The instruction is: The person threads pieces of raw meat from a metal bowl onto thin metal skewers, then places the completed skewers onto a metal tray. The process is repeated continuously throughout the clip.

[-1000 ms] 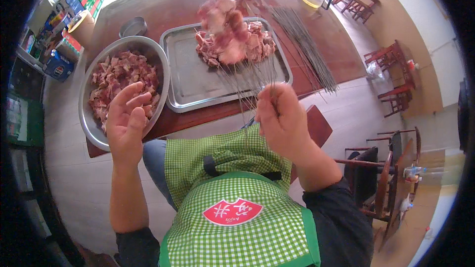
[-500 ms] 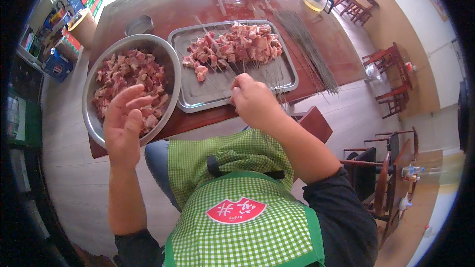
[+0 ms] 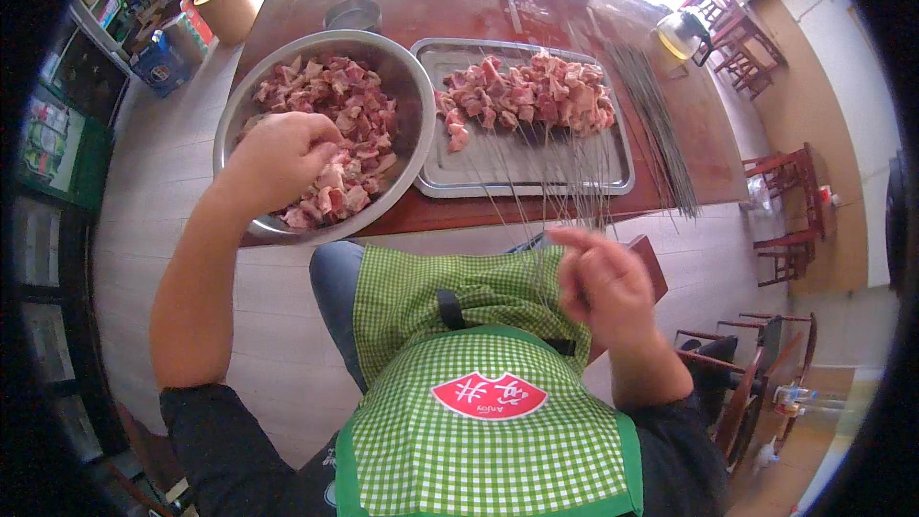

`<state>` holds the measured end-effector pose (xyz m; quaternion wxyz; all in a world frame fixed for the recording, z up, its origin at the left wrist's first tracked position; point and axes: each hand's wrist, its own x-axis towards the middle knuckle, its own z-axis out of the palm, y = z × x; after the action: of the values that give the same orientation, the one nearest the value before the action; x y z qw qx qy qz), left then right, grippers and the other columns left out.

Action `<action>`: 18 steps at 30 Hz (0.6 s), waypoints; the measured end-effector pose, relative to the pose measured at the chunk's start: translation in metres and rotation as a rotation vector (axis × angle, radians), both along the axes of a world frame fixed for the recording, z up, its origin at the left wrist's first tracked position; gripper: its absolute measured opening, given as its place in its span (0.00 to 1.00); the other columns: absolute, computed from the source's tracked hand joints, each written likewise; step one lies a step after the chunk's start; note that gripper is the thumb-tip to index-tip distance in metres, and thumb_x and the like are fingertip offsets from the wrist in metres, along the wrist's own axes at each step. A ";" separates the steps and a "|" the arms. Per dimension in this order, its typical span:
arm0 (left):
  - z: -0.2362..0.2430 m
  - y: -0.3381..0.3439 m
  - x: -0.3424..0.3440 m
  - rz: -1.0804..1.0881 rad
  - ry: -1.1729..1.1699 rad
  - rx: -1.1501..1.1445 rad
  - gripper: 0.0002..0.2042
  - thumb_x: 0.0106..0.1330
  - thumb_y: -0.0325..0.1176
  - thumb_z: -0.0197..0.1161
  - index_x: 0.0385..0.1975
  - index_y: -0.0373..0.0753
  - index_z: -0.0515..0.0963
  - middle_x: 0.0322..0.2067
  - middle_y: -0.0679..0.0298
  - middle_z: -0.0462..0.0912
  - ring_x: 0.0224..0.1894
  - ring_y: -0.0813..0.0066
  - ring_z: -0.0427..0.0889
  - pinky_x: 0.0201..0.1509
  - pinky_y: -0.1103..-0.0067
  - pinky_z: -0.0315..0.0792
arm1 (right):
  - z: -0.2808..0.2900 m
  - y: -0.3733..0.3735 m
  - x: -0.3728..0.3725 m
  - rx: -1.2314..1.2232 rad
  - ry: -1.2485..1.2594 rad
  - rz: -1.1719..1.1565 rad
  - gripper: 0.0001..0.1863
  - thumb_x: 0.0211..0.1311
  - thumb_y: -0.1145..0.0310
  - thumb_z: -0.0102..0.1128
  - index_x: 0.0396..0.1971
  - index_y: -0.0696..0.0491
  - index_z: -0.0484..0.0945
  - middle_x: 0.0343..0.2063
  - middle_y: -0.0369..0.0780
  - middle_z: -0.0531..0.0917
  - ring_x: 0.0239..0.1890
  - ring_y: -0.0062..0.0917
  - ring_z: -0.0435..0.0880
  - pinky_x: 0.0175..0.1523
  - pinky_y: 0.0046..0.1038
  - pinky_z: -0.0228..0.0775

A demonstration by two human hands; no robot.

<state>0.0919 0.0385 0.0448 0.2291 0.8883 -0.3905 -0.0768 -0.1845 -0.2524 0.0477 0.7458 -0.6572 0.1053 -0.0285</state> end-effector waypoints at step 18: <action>-0.018 0.010 0.010 0.221 0.824 -0.714 0.07 0.68 0.25 0.61 0.44 0.35 0.78 0.31 0.66 0.80 0.28 0.82 0.76 0.34 0.83 0.73 | -0.037 0.011 -0.004 -0.545 -0.057 0.174 0.10 0.70 0.78 0.53 0.48 0.59 0.79 0.23 0.31 0.76 0.23 0.11 0.70 0.28 0.18 0.63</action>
<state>0.1016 0.0489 0.0267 0.6562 0.6878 -0.1750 -0.2563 -0.1888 -0.2415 0.0105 0.5439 -0.8389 0.0158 -0.0101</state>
